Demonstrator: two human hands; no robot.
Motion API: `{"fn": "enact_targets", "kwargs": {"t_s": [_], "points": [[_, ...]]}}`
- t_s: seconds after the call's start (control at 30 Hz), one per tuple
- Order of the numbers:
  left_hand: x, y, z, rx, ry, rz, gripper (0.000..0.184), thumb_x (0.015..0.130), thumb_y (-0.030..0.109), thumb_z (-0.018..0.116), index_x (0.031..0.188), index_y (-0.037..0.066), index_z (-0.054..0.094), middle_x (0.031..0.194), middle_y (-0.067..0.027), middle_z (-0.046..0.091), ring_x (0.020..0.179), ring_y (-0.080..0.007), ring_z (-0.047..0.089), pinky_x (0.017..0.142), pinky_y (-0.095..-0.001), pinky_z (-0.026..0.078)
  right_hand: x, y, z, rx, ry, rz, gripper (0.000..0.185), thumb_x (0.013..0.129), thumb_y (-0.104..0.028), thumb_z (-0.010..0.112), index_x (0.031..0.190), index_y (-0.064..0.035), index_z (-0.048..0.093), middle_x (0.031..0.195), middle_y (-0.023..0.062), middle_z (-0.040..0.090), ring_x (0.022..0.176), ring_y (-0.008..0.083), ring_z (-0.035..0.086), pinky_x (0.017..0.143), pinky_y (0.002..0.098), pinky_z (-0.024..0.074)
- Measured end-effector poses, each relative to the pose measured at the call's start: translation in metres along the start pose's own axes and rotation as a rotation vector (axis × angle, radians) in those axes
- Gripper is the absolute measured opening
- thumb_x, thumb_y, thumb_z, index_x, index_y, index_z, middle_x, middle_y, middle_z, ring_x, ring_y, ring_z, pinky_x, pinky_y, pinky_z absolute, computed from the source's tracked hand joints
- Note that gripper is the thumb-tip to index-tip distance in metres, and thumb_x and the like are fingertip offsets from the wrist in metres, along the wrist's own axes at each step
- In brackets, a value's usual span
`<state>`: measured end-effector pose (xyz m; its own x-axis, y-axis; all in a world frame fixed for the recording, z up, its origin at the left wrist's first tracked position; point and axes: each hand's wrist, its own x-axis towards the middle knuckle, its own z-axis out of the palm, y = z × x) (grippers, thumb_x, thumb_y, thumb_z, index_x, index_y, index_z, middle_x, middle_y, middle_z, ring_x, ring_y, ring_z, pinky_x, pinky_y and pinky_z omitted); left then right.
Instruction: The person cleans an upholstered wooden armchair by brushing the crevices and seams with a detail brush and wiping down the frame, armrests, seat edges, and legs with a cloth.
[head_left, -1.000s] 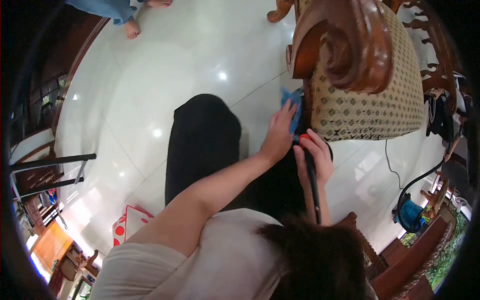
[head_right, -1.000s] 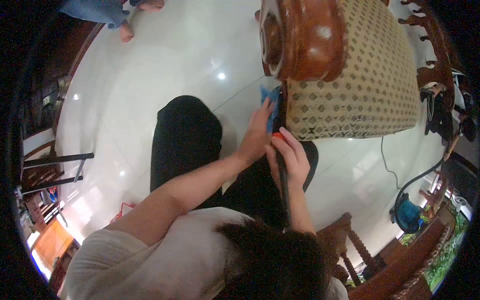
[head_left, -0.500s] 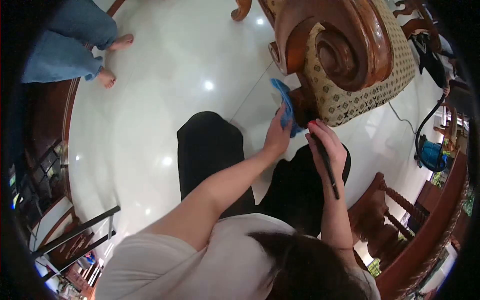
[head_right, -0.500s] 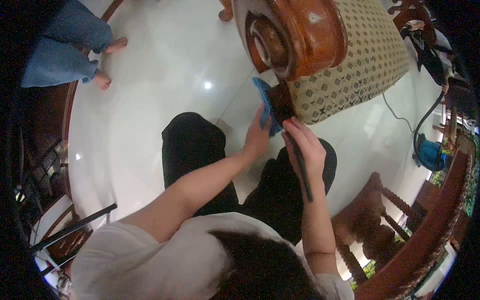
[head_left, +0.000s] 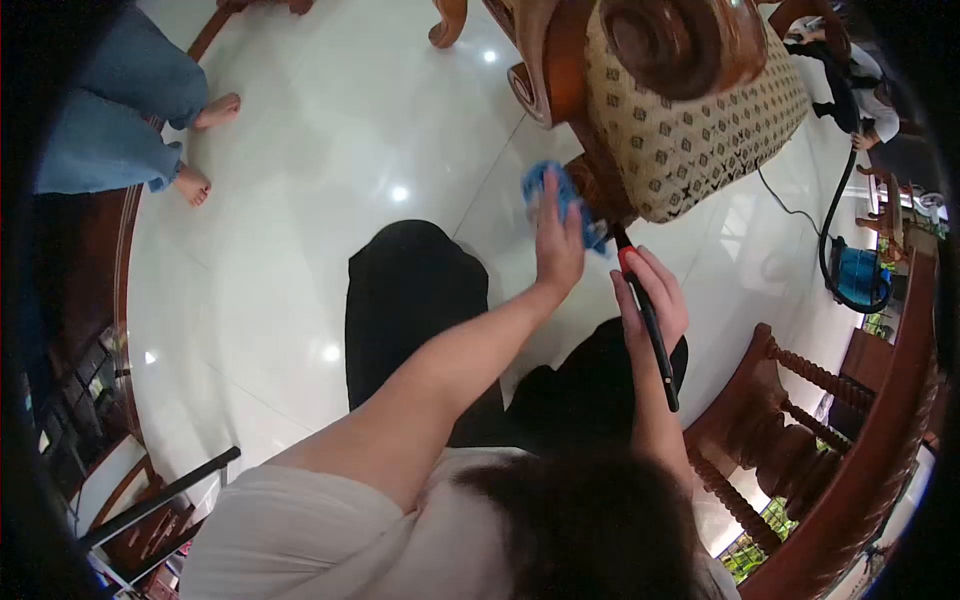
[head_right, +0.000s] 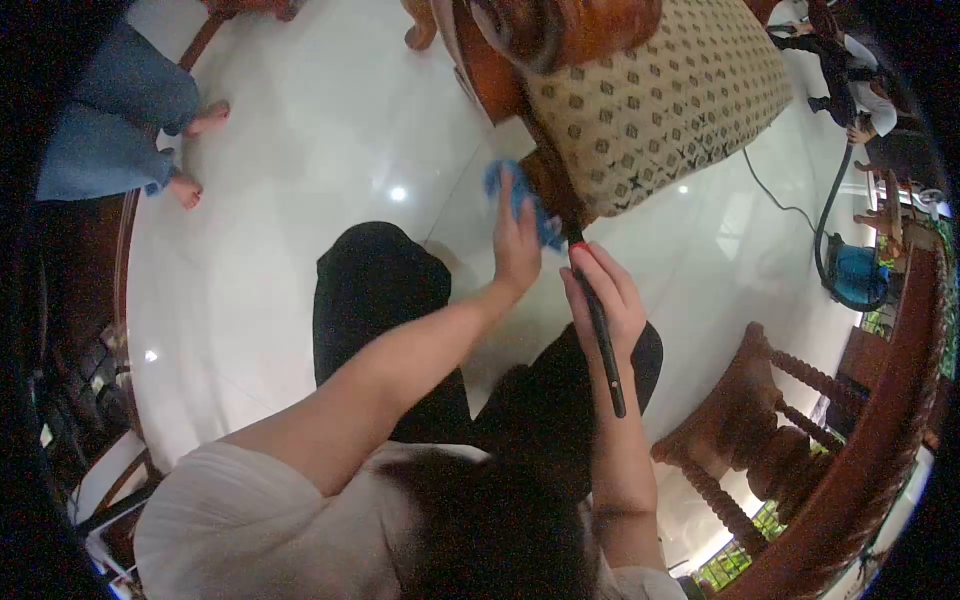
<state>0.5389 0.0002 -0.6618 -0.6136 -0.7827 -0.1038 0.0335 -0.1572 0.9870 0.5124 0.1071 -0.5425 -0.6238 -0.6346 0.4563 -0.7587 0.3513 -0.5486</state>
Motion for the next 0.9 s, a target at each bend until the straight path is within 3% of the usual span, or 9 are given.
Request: {"fn": "enact_targets", "kwargs": {"t_s": [0.07, 0.17, 0.2, 0.3, 0.37, 0.47, 0.7, 0.83, 0.9], "points": [[0.011, 0.016, 0.010, 0.429, 0.158, 0.333, 0.057, 0.097, 0.017, 0.049, 0.146, -0.003, 0.026, 0.150, -0.0279, 0.028, 0.139, -0.0424, 0.027, 0.112, -0.0424, 0.027, 0.000, -0.008, -0.001, -0.001, 0.075, 0.031, 0.034, 0.075, -0.001, 0.077, 0.108, -0.0061, 0.068, 0.111, 0.0162, 0.065, 0.099, 0.0275, 0.066, 0.085, 0.0332, 0.0538], [-0.005, -0.027, -0.003, 0.352, 0.086, 0.431, 0.054, 0.098, 0.017, 0.047, 0.145, -0.002, 0.028, 0.142, -0.0271, 0.040, 0.132, -0.0425, 0.037, 0.108, -0.0436, 0.032, 0.005, -0.012, -0.005, 0.031, 0.093, 0.038, 0.034, 0.076, -0.001, 0.076, 0.109, -0.0053, 0.067, 0.110, 0.0156, 0.066, 0.100, 0.0280, 0.065, 0.086, 0.0328, 0.0532], [-0.011, -0.019, -0.009, 0.346, 0.027, 0.138, 0.051, 0.099, 0.019, 0.046, 0.143, -0.002, 0.032, 0.131, -0.0261, 0.049, 0.121, -0.0430, 0.045, 0.101, -0.0459, 0.036, 0.008, -0.010, -0.004, 0.071, 0.075, 0.021, 0.034, 0.076, -0.002, 0.076, 0.109, -0.0053, 0.067, 0.108, 0.0150, 0.066, 0.100, 0.0276, 0.065, 0.086, 0.0333, 0.0528], [0.003, 0.007, -0.028, 0.383, -0.050, -0.194, 0.049, 0.098, 0.019, 0.049, 0.141, -0.002, 0.036, 0.124, -0.0261, 0.053, 0.111, -0.0431, 0.049, 0.097, -0.0471, 0.038, 0.008, 0.000, 0.007, 0.100, -0.019, 0.008, 0.035, 0.075, -0.001, 0.076, 0.109, -0.0057, 0.068, 0.107, 0.0145, 0.067, 0.100, 0.0269, 0.065, 0.087, 0.0337, 0.0526], [0.008, 0.014, -0.022, 0.267, 0.000, -0.182, 0.047, 0.096, 0.019, 0.052, 0.138, -0.001, 0.041, 0.123, -0.0262, 0.053, 0.113, -0.0424, 0.048, 0.098, -0.0456, 0.038, 0.011, 0.004, 0.016, 0.126, 0.008, 0.003, 0.034, 0.075, -0.001, 0.076, 0.107, -0.0059, 0.067, 0.105, 0.0137, 0.067, 0.100, 0.0261, 0.065, 0.087, 0.0337, 0.0522], [-0.010, 0.007, -0.013, 0.644, 0.036, 0.530, 0.053, 0.086, 0.011, 0.061, 0.136, 0.005, 0.045, 0.130, -0.0194, 0.050, 0.114, -0.0406, 0.047, 0.101, -0.0454, 0.037, 0.015, 0.013, 0.026, 0.191, 0.166, -0.048, 0.029, 0.076, -0.001, 0.076, 0.104, -0.0045, 0.067, 0.100, 0.0118, 0.068, 0.091, 0.0236, 0.066, 0.083, 0.0315, 0.0521], [-0.012, 0.000, -0.034, 0.640, -0.080, 0.518, 0.056, 0.078, 0.005, 0.064, 0.133, 0.008, 0.051, 0.133, -0.0182, 0.049, 0.118, -0.0402, 0.046, 0.103, -0.0451, 0.038, 0.008, 0.027, 0.019, 0.156, 0.149, -0.032, 0.029, 0.077, -0.004, 0.076, 0.104, -0.0049, 0.067, 0.099, 0.0118, 0.068, 0.088, 0.0226, 0.067, 0.078, 0.0313, 0.0533], [0.005, 0.004, -0.037, 0.464, 0.117, 0.458, 0.052, 0.076, 0.004, 0.065, 0.127, 0.007, 0.056, 0.123, -0.0196, 0.056, 0.113, -0.0375, 0.053, 0.099, -0.0423, 0.042, -0.014, 0.041, 0.033, 0.257, -0.141, 0.037, 0.030, 0.075, -0.008, 0.078, 0.104, -0.0093, 0.068, 0.097, 0.0111, 0.068, 0.088, 0.0257, 0.067, 0.079, 0.0341, 0.0536], [0.010, 0.004, -0.042, 0.339, 0.286, 0.069, 0.046, 0.080, 0.007, 0.064, 0.125, 0.005, 0.057, 0.123, -0.0192, 0.057, 0.112, -0.0362, 0.054, 0.098, -0.0421, 0.042, -0.014, 0.036, 0.030, 0.065, -0.095, -0.140, 0.029, 0.077, -0.007, 0.075, 0.105, -0.0091, 0.068, 0.099, 0.0124, 0.067, 0.091, 0.0268, 0.066, 0.081, 0.0338, 0.0531]]}}
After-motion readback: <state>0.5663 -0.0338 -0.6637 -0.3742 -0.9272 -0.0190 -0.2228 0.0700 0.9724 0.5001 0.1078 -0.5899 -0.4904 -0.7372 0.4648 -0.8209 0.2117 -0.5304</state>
